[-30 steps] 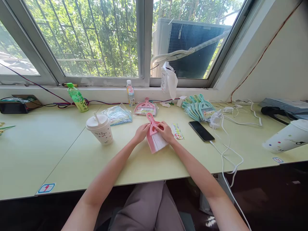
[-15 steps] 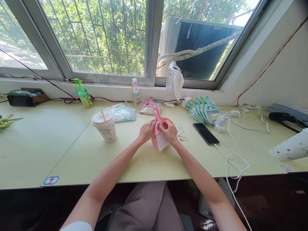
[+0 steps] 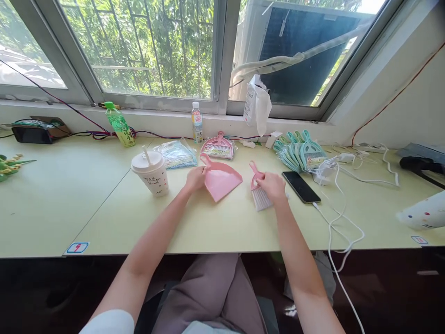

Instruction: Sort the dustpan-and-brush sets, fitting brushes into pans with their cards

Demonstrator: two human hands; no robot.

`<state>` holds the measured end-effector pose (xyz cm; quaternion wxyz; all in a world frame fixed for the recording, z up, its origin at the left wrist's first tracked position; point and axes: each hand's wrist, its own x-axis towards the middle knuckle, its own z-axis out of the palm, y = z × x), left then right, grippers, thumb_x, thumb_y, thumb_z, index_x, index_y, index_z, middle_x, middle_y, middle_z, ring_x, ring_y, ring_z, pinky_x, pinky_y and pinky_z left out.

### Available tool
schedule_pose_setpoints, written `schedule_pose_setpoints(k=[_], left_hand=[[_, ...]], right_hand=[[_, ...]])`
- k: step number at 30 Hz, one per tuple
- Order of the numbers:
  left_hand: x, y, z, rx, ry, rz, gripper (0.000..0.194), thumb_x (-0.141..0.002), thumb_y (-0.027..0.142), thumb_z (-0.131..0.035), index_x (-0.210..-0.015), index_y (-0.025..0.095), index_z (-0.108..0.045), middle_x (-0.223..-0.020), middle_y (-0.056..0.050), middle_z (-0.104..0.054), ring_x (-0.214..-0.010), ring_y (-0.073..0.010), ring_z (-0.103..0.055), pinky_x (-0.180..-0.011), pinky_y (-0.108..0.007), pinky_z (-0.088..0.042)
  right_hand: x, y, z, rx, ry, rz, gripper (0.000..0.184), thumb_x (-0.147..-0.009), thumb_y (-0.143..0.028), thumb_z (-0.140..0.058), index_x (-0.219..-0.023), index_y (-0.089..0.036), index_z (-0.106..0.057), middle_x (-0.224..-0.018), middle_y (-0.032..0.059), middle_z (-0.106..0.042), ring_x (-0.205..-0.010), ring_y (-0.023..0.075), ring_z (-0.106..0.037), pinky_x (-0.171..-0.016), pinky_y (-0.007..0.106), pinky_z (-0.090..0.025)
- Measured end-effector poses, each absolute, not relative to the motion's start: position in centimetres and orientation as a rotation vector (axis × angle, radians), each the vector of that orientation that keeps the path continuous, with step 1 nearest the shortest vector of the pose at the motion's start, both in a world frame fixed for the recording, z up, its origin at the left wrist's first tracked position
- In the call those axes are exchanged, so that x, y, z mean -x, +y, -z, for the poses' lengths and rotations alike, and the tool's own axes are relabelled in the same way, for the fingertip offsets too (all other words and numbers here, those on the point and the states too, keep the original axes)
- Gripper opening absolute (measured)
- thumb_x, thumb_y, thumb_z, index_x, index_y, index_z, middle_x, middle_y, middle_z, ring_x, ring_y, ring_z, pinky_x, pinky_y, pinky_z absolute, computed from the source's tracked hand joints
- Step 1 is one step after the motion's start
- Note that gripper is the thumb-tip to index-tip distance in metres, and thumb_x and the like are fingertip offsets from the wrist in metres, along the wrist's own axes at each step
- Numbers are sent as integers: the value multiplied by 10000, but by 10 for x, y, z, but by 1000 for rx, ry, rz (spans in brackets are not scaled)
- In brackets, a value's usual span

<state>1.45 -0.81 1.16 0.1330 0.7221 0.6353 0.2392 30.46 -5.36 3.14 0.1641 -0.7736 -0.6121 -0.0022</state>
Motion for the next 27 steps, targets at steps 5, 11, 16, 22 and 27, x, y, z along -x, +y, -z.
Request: schedule_pose_setpoints(k=[5,11,16,22,27], left_hand=[[-13,-12,-7,-2269,1927,-461,411,-926,416,-285,-975,213,-639,-963,-95,-681,-924,-248,-609,-740,-300,-399],[-14,-13,-9,-2334,1965,-438,418,-918,434,-292,-866,198,-633,-832,-92,-676,-797,-238,-620,-676,-296,-390],[-15,-14,-9,-2354,1966,-383,370,-910,319,-290,-849,192,-632,-853,-100,-673,-813,-236,-616,-670,-297,-388],[-38,-32,-14,-2376,1712,-422,406,-920,377,-291,-859,216,-658,-830,-65,-675,-817,-223,-616,-659,-281,-388],[-49,-46,-24,-2377,1254,-583,454,-915,467,-330,-741,205,-656,-666,-15,-622,-652,-157,-573,-610,-253,-366]], right_hand=[[-307,-49,-16,2313,-1803,9,308,-746,-411,-562,-909,-183,-690,-978,124,-666,-896,256,-627,-721,319,-408],[-305,-47,-14,2306,-1807,51,267,-758,-378,-559,-895,-188,-687,-979,117,-658,-915,249,-620,-741,327,-416],[-308,-47,-22,2249,-1749,74,260,-732,-384,-577,-864,-181,-669,-947,113,-661,-884,251,-623,-713,324,-414],[-295,-67,-51,1816,-1840,103,234,-777,-419,-553,-900,-229,-611,-943,31,-650,-821,180,-606,-642,264,-368],[-258,-80,-47,1665,-2226,28,168,-754,-354,-601,-850,-216,-600,-892,37,-640,-804,176,-576,-638,261,-337]])
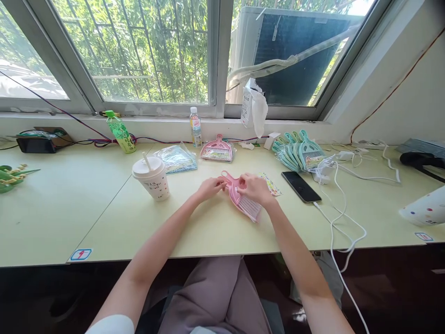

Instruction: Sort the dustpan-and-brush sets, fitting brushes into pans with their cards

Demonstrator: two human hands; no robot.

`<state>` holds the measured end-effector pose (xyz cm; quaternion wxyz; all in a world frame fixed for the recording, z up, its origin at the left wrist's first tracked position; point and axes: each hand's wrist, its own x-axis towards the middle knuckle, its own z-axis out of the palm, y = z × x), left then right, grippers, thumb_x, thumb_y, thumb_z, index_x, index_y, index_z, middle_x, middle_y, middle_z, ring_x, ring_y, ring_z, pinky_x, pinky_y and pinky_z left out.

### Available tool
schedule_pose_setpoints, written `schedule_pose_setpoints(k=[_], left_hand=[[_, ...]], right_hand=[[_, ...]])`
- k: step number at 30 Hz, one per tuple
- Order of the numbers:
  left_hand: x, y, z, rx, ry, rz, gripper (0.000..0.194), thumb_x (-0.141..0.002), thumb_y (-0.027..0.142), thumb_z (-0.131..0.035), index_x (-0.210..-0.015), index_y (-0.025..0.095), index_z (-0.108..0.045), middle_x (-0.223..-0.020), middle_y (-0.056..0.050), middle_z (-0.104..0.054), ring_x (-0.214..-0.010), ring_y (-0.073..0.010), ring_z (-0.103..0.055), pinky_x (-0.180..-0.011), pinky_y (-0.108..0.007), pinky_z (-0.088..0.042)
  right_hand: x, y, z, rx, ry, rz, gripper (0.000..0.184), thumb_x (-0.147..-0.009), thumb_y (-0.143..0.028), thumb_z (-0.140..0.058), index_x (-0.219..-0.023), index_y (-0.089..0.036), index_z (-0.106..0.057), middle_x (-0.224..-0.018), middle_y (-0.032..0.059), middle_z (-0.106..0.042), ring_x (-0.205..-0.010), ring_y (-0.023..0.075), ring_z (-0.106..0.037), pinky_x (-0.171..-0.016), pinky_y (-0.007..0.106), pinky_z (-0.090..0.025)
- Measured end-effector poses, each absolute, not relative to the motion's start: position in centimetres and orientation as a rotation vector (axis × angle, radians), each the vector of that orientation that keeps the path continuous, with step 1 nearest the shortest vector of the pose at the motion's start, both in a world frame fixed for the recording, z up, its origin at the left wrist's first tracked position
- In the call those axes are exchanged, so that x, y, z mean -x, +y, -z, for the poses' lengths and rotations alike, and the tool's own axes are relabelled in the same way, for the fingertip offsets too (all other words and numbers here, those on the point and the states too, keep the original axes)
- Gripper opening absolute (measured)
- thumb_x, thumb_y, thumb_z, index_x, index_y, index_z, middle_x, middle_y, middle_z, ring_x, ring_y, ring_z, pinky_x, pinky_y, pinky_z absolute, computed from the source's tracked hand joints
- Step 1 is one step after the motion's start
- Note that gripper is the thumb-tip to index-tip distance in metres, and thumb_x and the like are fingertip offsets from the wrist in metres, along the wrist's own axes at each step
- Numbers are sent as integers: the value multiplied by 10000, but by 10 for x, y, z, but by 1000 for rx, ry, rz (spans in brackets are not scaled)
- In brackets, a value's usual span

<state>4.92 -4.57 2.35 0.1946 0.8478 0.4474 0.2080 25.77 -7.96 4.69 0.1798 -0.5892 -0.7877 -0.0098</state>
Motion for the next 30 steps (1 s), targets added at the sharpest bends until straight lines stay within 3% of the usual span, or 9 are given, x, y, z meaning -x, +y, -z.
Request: schedule_pose_setpoints(k=[3,6,9,12,17,23,30], left_hand=[[-45,-44,-29,-2418,1225,-755,349,-855,499,-475,-891,198,-648,-733,-11,-624,-684,-153,-560,-647,-255,-398],[-40,-39,-24,-2611,1252,-931,380,-790,416,-614,-1112,217,-579,-1089,-73,-606,-1003,-220,-542,-853,-325,-415],[-40,-35,-12,-2871,1203,-864,391,-831,244,-566,-1218,223,-511,-1325,-105,-473,-1220,-254,-417,-983,-386,-347],[-43,-32,-2,-3045,1136,-663,377,-874,127,-439,-1236,217,-494,-1244,-113,-530,-1154,-234,-480,-986,-389,-343],[-39,-31,-4,-3145,897,-620,277,-929,178,-359,-1115,189,-564,-1190,-133,-558,-1114,-228,-514,-1012,-405,-335],[-31,-31,-2,-2914,815,-613,299,-945,209,-335,-1122,209,-577,-1127,-119,-604,-1094,-201,-549,-975,-355,-398],[-38,-34,8,-2782,854,-672,358,-915,173,-340,-1179,190,-581,-1230,-131,-586,-1201,-228,-505,-1038,-388,-370]], right_hand=[[-251,-79,-39,1679,-2313,-12,169,-758,-345,-600,-862,-212,-603,-896,46,-639,-829,190,-566,-643,269,-333],[-256,-75,-36,1682,-2315,-72,161,-798,-346,-559,-880,-215,-605,-935,46,-639,-861,190,-566,-639,267,-337],[-260,-73,-34,1641,-2316,-158,152,-818,-341,-542,-888,-224,-608,-963,32,-640,-876,179,-574,-629,258,-339],[-259,-72,-31,1567,-2307,-259,142,-821,-347,-551,-876,-230,-608,-960,12,-642,-844,160,-583,-640,249,-350],[-254,-70,-26,1456,-2286,-403,138,-815,-344,-576,-859,-217,-607,-940,8,-642,-819,138,-582,-707,245,-385],[-263,-61,-19,1413,-2171,-657,162,-771,-347,-607,-844,-202,-612,-937,6,-642,-847,142,-579,-730,248,-407],[-266,-53,-12,1368,-2070,-739,166,-722,-343,-617,-771,-184,-609,-899,6,-626,-818,139,-575,-746,262,-413]])
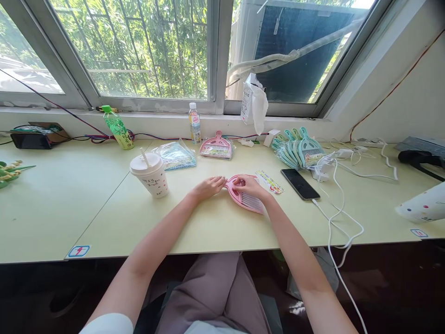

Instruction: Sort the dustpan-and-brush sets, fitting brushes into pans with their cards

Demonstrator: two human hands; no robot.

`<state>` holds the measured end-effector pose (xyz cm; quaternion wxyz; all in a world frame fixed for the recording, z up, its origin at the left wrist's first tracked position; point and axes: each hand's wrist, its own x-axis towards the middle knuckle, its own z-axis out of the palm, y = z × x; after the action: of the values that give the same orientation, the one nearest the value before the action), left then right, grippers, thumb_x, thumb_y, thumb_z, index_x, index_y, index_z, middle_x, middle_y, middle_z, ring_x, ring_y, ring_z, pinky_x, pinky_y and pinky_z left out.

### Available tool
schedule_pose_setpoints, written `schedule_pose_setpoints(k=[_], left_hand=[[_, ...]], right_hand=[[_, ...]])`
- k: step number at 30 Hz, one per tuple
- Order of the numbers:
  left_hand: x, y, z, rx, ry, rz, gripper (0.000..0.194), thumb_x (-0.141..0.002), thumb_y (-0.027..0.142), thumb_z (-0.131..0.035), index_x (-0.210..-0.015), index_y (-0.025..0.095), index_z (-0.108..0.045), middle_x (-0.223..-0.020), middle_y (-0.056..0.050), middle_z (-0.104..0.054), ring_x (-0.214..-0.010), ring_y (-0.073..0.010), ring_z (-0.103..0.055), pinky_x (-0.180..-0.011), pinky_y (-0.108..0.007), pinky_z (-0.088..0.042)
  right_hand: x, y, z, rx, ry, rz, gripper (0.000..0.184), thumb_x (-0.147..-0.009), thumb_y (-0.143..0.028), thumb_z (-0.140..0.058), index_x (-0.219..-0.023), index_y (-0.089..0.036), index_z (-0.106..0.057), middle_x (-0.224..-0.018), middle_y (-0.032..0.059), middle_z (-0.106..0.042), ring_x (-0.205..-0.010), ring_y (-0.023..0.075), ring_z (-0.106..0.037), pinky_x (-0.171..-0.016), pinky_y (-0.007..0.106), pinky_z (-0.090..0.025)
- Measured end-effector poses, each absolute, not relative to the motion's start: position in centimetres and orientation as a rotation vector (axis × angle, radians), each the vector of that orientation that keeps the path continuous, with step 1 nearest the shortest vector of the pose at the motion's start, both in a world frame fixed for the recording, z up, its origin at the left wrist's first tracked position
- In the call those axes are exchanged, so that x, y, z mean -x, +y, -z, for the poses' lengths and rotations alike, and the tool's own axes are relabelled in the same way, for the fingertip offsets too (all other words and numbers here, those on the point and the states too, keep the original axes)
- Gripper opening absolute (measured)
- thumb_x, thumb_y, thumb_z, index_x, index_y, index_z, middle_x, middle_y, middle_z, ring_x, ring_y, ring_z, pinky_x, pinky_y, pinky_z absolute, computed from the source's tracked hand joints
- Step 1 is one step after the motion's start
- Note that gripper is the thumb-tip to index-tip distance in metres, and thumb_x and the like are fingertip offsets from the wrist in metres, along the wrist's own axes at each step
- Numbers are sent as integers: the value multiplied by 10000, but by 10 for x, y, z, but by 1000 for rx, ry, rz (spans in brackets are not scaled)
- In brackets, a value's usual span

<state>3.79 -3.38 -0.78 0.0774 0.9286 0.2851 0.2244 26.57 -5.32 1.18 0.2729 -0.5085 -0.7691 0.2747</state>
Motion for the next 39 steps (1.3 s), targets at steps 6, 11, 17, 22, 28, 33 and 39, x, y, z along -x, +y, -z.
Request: schedule_pose_setpoints(k=[6,11,17,22,28,33,39], left_hand=[[-43,-38,10,-2744,901,-664,372,-920,205,-314,-1174,162,-582,-1235,-156,-582,-1218,-249,-497,-1054,-417,-351],[-42,-36,9,-2739,888,-675,325,-915,207,-362,-1131,177,-602,-1241,-152,-584,-1185,-246,-531,-1050,-431,-361],[-54,-34,-4,-2229,1244,-1216,494,-917,322,-405,-1393,208,-338,-1366,-130,-479,-1301,-241,-404,-1085,-472,-293],[-77,-42,3,-1616,851,-892,533,-891,446,-435,-1371,223,-373,-1247,-112,-583,-1151,-250,-553,-951,-434,-446],[-75,-40,9,-1303,819,-914,574,-716,314,-665,-1251,206,-490,-1227,-108,-601,-1084,-278,-598,-869,-419,-519],[-51,-27,4,-1236,908,-1030,608,-711,348,-682,-1260,232,-449,-1200,-99,-607,-975,-249,-646,-739,-379,-573],[-45,-18,13,-1139,820,-1181,743,-616,247,-761,-1279,225,-425,-1280,-113,-554,-1051,-265,-605,-782,-380,-567]], right_hand=[[-266,-56,-13,1342,-2059,-770,151,-707,-323,-627,-745,-178,-626,-894,12,-635,-798,133,-586,-741,256,-422],[-262,-58,-14,1393,-2094,-673,141,-704,-325,-633,-742,-190,-647,-877,6,-653,-785,137,-585,-709,252,-418],[-245,-57,-15,1417,-1773,-426,177,-721,-346,-618,-813,-195,-608,-901,29,-661,-824,161,-591,-755,281,-441],[-238,-55,-15,1425,-1516,-365,243,-766,-399,-579,-876,-183,-599,-947,70,-648,-853,179,-592,-791,298,-455],[-285,-34,-7,1568,-1478,-259,284,-860,-247,-415,-1059,-155,-595,-1168,136,-545,-993,191,-562,-842,315,-452],[-342,-23,12,2081,-1462,-168,481,-791,-152,-517,-1268,-111,-480,-1307,197,-458,-1262,284,-385,-989,394,-353],[-341,-15,26,2056,-1658,-289,531,-754,-126,-567,-1279,-127,-482,-1177,132,-564,-1127,208,-511,-958,295,-373]])
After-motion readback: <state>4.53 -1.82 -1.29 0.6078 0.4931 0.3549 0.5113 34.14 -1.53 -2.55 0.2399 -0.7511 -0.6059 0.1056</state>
